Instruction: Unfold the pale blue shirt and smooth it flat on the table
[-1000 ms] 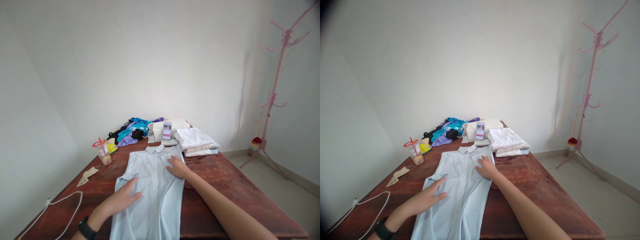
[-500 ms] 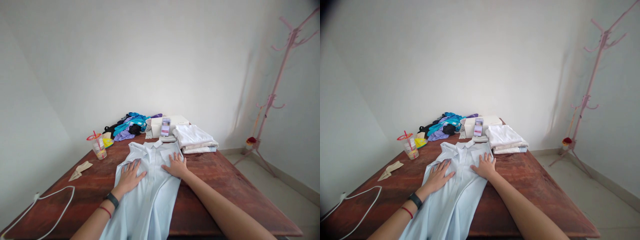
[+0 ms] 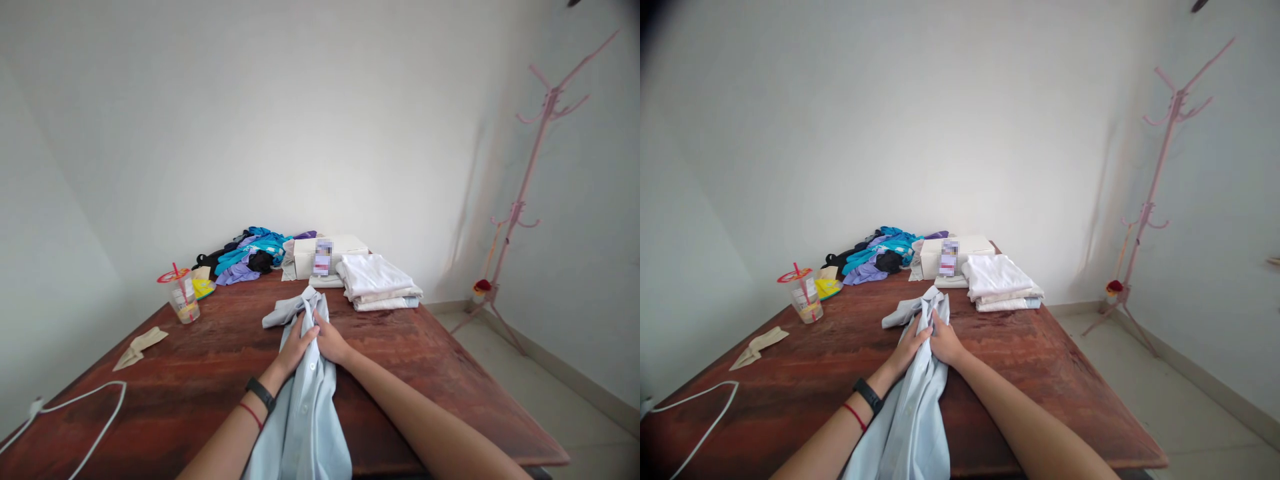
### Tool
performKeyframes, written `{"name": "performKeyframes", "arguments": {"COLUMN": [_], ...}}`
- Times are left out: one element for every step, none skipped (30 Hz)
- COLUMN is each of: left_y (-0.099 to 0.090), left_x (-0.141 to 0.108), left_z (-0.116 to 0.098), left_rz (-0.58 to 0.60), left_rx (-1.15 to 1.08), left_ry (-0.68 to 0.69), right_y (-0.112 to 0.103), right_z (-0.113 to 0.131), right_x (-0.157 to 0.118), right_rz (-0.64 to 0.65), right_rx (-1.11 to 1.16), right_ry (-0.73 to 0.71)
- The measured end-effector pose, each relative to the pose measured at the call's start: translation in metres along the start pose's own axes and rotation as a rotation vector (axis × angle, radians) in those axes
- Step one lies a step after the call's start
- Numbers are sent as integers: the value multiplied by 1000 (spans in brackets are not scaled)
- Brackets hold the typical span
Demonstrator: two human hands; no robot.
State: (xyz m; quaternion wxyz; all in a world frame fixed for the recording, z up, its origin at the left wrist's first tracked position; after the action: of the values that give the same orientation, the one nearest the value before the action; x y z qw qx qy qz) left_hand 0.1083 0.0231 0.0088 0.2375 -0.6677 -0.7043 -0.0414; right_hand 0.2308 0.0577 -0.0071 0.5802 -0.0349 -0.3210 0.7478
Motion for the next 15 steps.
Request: {"name": "performKeyframes", "arguments": {"left_y": [2, 2, 2, 2, 1, -1, -2, -5, -8, -13, -19, -27, -36, -46, -55], "left_x": [2, 3, 3, 2, 1, 0, -1, -3, -3, -4, -3, -3, -2, -1, 0], "left_z": [0, 0, 1, 2, 3, 3, 3, 2, 0, -2, -5, -9, -12, -14, -16], "left_rz": [-15, -27, -44, -68, -99, -135, -172, -208, -245, -281, -319, -358, -398, -439, -481], "left_rx": [-63, -114, -157, -190, -215, -233, -250, -274, -309, -359, -425, -498, -571, -639, -698], "left_ry": [-6, -26, -54, -87, -122, -160, -200, -240, -278, -311, -337, -363, -395, -433, -473], "right_y": [-1, -3, -4, -6, -8, -11, -14, -18, -23, -27, -31, -34, -37, -38, -38], "right_z": [-1, -3, -5, -6, -8, -9, -12, -14, -18, -21, -24, -27, -29, -31, -32], "right_x": [1, 2, 3, 5, 6, 8, 10, 12, 14, 16, 18, 20, 21, 22, 23], "right_rz": [-53, -99, -136, -165, -195, -227, -264, -304, -343, -373, -394, -401, -401, -393, -378], "right_rx": [31, 41, 38, 29, 26, 39, 82, 166, 279, 398, 503, 582, 627, 642, 641], "right_ry": [36, 74, 103, 124, 139, 153, 173, 206, 250, 298, 343, 378, 401, 415, 422]}}
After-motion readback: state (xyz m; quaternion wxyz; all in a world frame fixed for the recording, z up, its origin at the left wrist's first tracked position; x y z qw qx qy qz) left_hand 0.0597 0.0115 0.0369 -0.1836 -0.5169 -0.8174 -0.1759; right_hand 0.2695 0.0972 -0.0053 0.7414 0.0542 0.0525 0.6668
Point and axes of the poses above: each hand's wrist, its own x-axis towards the middle knuckle, its own y-axis out of the palm, z = x × y, the point moved 3 cm from there along x, towards the middle knuckle, and after that the axes turned 9 degrees about -z, right-handed, at the moved point
